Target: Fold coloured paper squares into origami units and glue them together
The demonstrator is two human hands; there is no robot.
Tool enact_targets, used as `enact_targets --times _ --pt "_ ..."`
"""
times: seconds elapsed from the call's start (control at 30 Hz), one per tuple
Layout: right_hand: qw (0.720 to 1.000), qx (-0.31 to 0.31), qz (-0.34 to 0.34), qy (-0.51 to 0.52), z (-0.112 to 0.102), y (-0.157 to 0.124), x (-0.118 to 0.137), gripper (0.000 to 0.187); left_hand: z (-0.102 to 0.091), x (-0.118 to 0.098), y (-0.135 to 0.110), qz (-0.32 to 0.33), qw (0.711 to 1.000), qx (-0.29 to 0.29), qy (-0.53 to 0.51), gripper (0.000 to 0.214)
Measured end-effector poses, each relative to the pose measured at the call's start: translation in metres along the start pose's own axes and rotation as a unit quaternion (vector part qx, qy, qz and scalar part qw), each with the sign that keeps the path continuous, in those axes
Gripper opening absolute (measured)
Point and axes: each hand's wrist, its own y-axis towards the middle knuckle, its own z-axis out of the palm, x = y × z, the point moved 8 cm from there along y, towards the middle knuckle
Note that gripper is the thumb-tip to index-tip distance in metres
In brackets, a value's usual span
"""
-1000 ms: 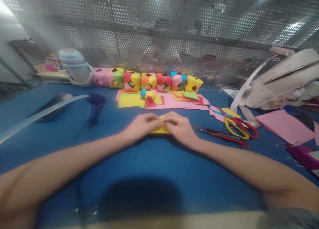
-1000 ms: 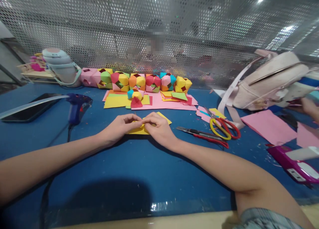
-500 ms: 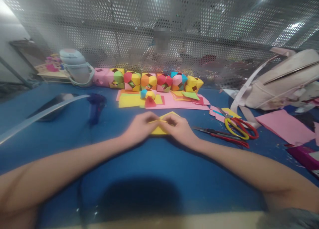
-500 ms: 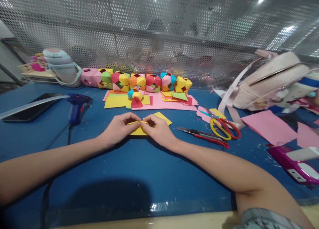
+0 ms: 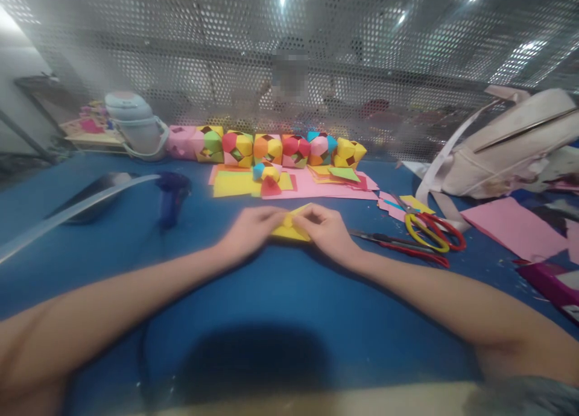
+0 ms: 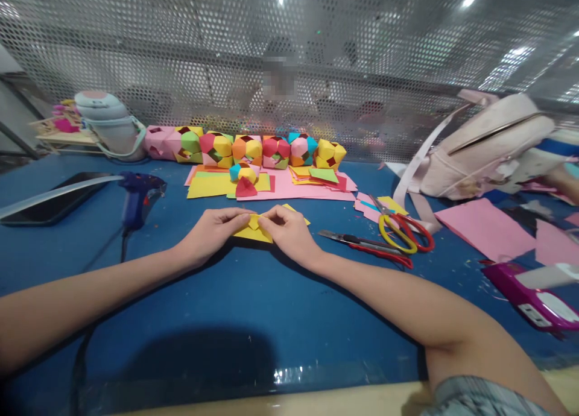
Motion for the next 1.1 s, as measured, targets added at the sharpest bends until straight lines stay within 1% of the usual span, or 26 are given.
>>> enact_targets --times 0.1,0.3,0.43,0.57,0.77,0.83,0.97,1.1 --pt "1.000 -0.003 -0.006 -0.006 0.000 0.000 0.003 0.013 -0.001 0.003 0.001 -0.012 1.000 -0.004 -0.004 0.033" --pt "1.000 -0.005 -0.017 -0.011 -0.001 -0.001 0.004 0.013 0.002 0.005 0.001 -0.020 0.999 0.011 -0.041 0.032" --pt "0.998 -0.005 -0.046 -0.038 -0.001 -0.002 0.008 0.013 0.001 0.003 -0.001 -0.027 1.000 0.000 -0.004 0.031" --pt "0.995 -0.005 -0.072 -0.064 -0.001 -0.005 0.014 0.014 0.003 0.000 -0.002 -0.040 0.999 0.008 0.011 0.030" --pt "0.993 -0.010 -0.092 -0.070 -0.002 -0.006 0.015 0.014 0.005 -0.001 0.000 -0.047 0.997 0.034 -0.044 0.029" --pt "0.992 -0.009 -0.098 -0.075 -0.001 -0.006 0.015 0.015 0.004 -0.001 0.001 -0.046 0.998 0.034 -0.040 0.029" --pt "0.991 0.005 -0.107 -0.077 0.003 -0.007 0.015 0.018 0.003 -0.002 0.000 -0.024 0.999 0.018 0.021 0.030" --pt "0.995 0.010 -0.078 -0.056 0.003 -0.005 0.011 0.013 -0.002 -0.002 0.000 -0.006 0.999 -0.020 0.044 0.030"
